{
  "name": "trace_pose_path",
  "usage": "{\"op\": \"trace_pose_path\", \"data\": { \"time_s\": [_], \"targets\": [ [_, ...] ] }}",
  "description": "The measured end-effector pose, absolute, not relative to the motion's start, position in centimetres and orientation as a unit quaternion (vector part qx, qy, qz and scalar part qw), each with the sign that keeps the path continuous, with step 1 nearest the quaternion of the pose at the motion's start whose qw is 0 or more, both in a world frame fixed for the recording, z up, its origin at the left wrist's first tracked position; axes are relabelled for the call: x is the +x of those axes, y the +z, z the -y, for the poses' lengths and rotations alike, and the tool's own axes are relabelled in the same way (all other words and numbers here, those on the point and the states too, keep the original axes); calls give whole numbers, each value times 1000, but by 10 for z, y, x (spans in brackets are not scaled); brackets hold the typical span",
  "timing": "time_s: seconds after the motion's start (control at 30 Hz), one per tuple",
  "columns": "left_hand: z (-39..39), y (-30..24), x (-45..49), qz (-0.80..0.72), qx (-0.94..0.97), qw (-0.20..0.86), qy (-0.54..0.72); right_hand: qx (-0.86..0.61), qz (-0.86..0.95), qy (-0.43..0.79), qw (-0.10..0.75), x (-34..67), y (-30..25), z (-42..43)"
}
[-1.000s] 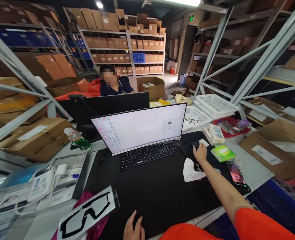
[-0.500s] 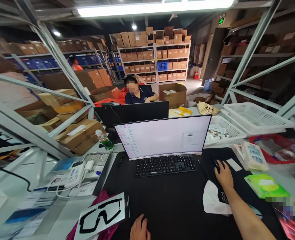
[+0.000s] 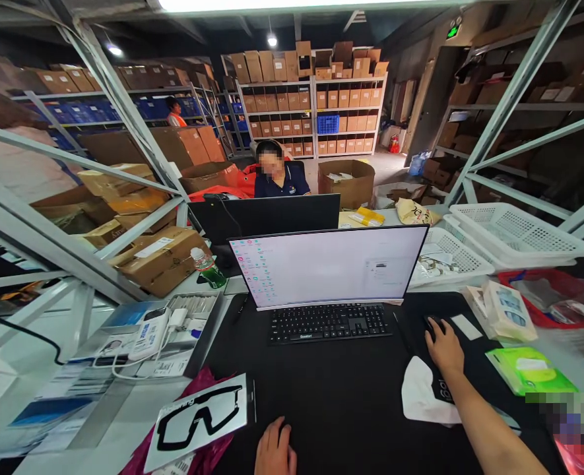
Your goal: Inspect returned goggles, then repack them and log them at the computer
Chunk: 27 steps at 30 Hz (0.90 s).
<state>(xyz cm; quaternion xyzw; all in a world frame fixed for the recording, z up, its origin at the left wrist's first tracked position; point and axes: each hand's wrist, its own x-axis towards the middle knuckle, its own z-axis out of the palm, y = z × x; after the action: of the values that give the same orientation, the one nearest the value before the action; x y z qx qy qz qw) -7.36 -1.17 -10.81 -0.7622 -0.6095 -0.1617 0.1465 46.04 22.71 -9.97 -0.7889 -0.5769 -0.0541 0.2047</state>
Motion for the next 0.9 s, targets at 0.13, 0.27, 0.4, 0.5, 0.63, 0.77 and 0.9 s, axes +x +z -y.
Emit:
{"op": "trace_pose_path", "data": {
  "time_s": [0.13,0.27,0.4,0.5,0.63,0.77,0.9],
  "targets": [
    [12,-110,-72,614,-758,142,-167,-788,583,-54,192,461,-99,-227],
    [11,-110,-73,610,-760,138,-178,-786,585,-60,191,463,-102,-228],
    [12,-109,-74,608,-762,131,-179,-786,585,-60,191,462,-102,-228],
    [13,-109,-75,612,-759,130,-182,-788,580,-58,200,461,-102,-228],
    [11,-113,-76,608,-761,133,-182,-789,570,-64,219,460,-102,-229],
    [8,-121,-81,608,-765,122,-176,-800,551,-65,228,458,-97,-228],
    [5,-128,-89,585,-777,131,-192,-814,534,-64,221,454,-89,-226]
  ]
}}
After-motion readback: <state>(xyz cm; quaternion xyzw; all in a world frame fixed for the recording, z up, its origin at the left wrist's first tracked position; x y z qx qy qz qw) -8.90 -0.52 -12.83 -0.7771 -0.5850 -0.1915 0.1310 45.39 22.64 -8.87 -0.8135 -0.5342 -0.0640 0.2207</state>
